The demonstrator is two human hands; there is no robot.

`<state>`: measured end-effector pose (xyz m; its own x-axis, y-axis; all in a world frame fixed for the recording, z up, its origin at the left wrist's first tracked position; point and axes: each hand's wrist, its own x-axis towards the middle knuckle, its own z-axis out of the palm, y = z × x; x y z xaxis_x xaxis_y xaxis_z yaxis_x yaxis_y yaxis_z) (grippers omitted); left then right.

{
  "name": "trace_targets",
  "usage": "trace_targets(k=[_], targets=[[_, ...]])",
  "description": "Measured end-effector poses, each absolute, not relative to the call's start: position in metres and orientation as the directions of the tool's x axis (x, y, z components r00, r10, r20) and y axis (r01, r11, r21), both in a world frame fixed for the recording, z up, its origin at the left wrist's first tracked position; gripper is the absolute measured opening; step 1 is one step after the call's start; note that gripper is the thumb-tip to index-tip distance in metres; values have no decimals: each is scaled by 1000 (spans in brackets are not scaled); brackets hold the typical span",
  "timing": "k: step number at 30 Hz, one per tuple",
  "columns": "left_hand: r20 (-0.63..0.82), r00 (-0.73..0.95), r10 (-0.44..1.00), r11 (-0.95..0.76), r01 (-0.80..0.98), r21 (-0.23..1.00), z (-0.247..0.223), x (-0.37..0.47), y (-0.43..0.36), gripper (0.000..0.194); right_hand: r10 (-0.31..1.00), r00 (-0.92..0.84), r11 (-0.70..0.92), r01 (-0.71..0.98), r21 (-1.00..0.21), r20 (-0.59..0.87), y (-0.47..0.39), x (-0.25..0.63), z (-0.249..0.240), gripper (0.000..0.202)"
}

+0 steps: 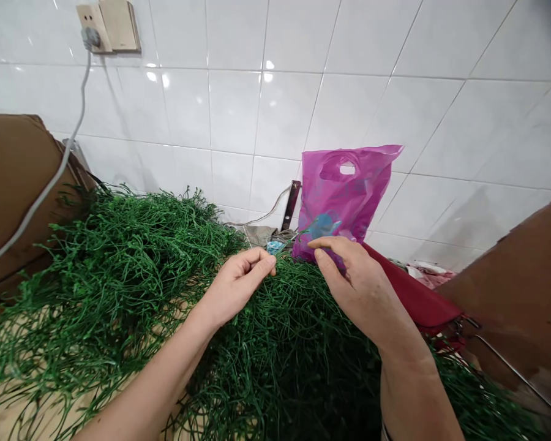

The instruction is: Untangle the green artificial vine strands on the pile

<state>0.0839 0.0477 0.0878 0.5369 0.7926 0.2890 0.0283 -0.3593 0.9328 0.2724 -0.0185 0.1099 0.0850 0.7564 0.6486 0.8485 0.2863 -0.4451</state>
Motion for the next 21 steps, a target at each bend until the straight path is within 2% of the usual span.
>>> trace_targets(k=[3, 7, 9, 11, 16, 21], targets=[[299, 557, 774, -389, 47, 920, 88, 85, 45, 33, 773, 71, 337, 796, -503, 630, -15, 264, 106, 21], [316, 563, 764, -403, 33, 915, 87, 86, 42, 33, 855, 74, 323, 698, -639, 513, -10, 249, 104, 17], [328, 551, 768, -413, 33, 910, 87, 86, 42, 32, 878, 61, 316, 671, -671, 474, -8, 244, 102, 18], [348, 537, 769, -431, 34, 902, 87, 86, 42, 32, 868, 68, 307, 704, -640, 491, -6, 241, 98, 21], [329, 491, 807, -399, 42, 916, 87, 86, 45, 33, 774, 55, 301, 845, -442, 631, -1, 236, 88, 24], [353, 534, 768, -445, 49, 894, 87, 91, 40, 33, 722, 105, 304, 840, -450, 684, 12, 243, 84, 28]])
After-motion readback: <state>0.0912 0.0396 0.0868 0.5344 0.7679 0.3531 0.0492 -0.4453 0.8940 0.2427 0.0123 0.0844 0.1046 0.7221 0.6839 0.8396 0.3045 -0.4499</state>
